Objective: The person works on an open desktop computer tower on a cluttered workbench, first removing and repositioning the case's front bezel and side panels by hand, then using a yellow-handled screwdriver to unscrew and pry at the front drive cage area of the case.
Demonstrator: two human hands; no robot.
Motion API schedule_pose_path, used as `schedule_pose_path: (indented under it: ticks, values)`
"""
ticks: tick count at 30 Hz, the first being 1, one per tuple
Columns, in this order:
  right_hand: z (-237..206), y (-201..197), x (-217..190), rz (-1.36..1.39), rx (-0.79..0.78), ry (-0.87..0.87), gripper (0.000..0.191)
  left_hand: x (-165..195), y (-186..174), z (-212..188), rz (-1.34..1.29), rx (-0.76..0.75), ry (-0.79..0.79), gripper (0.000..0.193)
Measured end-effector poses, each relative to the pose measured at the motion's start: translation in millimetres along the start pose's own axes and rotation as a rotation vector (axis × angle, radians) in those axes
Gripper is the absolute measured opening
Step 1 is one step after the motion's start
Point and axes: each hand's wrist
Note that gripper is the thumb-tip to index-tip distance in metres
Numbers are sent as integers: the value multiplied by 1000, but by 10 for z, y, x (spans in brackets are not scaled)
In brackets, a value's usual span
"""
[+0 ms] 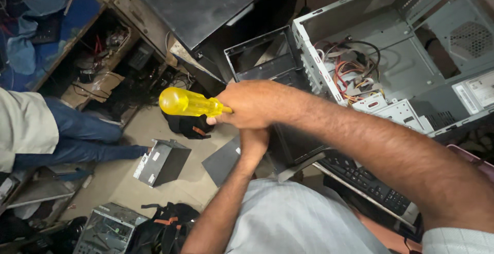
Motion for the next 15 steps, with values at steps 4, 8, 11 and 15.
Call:
schedule_pose_path:
  ticks: [4,8,11,15]
  values:
    - [85,76,15,25,0,-19,35,47,-3,31,-4,5,-22,41]
    - [180,80,-17,19,-7,-13,36,47,0,10,-5,1,-31,41]
    - [187,47,-145,-127,-112,60,35,66,-13,2,-6,3,-29,42]
    - [22,-121,-285,-66,-12,-56,31,130,-40,21,-14,14,-69,42]
Point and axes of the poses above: each hand's wrist, its own z-axis towards the middle knuckle, its own y-axis out of the palm, x = y × z, and after that the axes turned 14 degrees about -x, right-handed
